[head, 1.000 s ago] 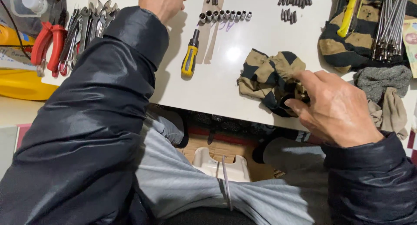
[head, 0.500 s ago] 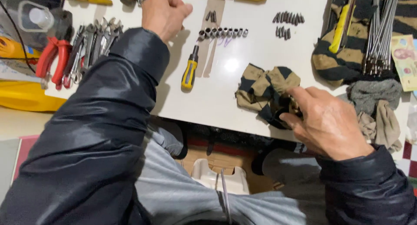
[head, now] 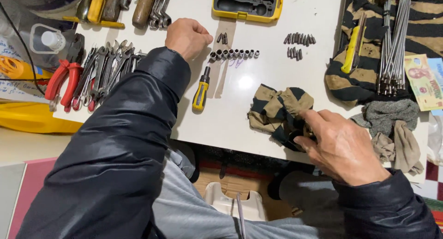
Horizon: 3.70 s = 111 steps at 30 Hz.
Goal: Inspecting and manipulating a camouflage glove on a workbench
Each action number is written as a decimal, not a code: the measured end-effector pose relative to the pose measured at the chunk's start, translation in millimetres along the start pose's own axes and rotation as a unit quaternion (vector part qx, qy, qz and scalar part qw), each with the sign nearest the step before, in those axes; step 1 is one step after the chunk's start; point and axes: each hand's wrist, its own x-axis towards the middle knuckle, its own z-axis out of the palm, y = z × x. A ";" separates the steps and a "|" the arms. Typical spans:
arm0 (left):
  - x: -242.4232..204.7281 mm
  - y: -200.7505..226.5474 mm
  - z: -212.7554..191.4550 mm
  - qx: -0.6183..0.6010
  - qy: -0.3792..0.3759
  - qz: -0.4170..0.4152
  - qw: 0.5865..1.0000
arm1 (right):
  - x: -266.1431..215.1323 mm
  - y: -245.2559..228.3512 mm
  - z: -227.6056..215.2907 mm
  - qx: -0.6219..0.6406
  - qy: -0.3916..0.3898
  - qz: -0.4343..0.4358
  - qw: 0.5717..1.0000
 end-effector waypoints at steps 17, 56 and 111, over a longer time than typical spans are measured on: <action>10.1 0.0 15.6 0.038 -0.027 0.007 0.999 | 0.1 1.3 4.8 0.006 -0.004 0.006 1.000; 9.9 7.0 20.3 0.051 -0.036 0.007 0.998 | 1.7 -3.0 5.8 0.014 -0.007 0.004 1.000; 26.6 -6.1 24.8 0.045 -0.002 0.026 0.999 | -2.4 14.3 19.4 -0.089 -0.011 0.053 0.995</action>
